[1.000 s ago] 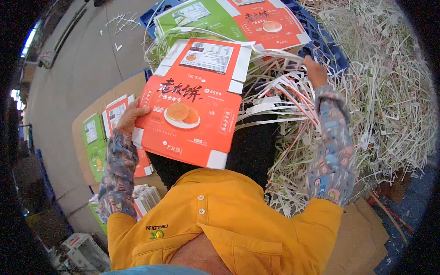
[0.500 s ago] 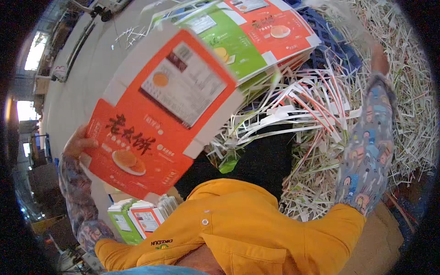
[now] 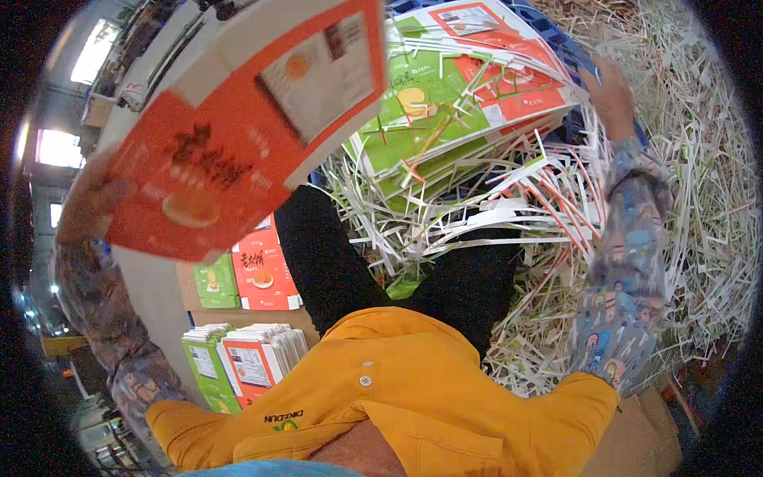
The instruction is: Sorting and stacking flattened cardboard box sheets in a warehouse environment.
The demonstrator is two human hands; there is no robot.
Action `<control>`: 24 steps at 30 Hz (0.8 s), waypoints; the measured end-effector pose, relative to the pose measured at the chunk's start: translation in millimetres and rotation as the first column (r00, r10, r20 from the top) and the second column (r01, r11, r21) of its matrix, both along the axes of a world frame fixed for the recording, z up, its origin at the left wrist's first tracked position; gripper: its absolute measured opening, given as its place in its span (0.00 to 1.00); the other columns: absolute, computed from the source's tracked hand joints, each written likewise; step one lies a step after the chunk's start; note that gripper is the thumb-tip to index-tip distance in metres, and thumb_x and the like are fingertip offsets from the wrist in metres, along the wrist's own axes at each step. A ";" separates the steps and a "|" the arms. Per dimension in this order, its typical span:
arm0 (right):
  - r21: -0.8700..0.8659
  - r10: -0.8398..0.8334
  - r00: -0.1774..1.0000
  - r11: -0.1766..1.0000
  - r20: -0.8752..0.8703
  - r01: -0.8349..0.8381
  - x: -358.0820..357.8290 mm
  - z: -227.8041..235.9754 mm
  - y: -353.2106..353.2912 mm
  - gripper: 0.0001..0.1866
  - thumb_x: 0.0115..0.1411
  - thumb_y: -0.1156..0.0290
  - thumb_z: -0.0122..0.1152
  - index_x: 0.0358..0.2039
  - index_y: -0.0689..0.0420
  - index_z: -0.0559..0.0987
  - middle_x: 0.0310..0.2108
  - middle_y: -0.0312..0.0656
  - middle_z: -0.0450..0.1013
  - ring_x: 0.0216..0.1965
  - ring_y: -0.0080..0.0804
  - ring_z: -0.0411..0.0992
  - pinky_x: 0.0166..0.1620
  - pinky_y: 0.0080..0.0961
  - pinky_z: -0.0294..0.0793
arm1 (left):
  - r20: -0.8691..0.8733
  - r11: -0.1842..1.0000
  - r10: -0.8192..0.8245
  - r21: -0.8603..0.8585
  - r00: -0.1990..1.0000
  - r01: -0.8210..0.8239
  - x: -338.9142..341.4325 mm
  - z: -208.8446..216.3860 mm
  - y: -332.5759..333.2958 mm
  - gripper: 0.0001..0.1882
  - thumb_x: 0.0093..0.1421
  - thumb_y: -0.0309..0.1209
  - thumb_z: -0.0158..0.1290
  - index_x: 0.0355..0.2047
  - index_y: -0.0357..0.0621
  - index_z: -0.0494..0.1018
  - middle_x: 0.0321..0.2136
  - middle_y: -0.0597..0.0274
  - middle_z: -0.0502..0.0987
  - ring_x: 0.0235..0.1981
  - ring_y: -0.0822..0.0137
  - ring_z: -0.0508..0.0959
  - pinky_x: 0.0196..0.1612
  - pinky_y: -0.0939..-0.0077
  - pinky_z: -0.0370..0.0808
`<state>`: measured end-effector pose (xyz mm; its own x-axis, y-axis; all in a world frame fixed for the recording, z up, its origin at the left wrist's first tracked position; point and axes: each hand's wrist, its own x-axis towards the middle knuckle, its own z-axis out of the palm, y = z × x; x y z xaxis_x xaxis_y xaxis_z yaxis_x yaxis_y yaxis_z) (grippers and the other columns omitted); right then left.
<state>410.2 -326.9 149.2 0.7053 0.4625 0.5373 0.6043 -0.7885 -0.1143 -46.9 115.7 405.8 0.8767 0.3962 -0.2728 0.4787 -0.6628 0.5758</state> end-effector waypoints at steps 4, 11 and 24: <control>0.492 0.341 0.940 0.815 0.016 -0.305 -75.4 44.2 101.9 0.22 0.52 0.61 0.55 0.44 0.60 0.67 0.45 0.46 0.65 0.48 0.35 0.63 0.48 0.28 0.61 | 0.187 0.926 -0.342 0.231 0.921 0.298 52.8 -29.0 -5.6 0.21 0.48 0.25 0.49 0.44 0.35 0.64 0.34 0.55 0.73 0.35 0.66 0.73 0.39 0.75 0.69; 0.536 0.375 0.894 0.716 0.245 -0.447 -110.4 24.7 162.2 0.29 0.46 0.64 0.61 0.46 0.61 0.63 0.44 0.50 0.62 0.48 0.45 0.60 0.50 0.35 0.58 | 0.150 0.825 -0.424 0.472 0.893 0.312 136.3 -176.0 6.2 0.15 0.49 0.30 0.49 0.39 0.45 0.67 0.32 0.48 0.73 0.34 0.54 0.74 0.38 0.66 0.69; -0.049 0.603 0.742 0.785 0.293 -0.618 -150.2 21.3 266.0 0.13 0.39 0.63 0.61 0.26 0.51 0.72 0.25 0.34 0.68 0.32 0.32 0.67 0.34 0.32 0.60 | 0.814 0.848 -0.198 0.421 0.546 -0.321 88.2 -217.0 13.5 0.43 0.36 0.35 0.62 0.53 0.42 0.55 0.46 0.53 0.64 0.49 0.56 0.61 0.52 0.64 0.57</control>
<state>260.0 -60.9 170.5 0.0985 0.7101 0.6972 0.9654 -0.2382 0.1062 41.3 129.2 188.8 0.5628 0.2963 0.7716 0.0282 -0.9399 0.3404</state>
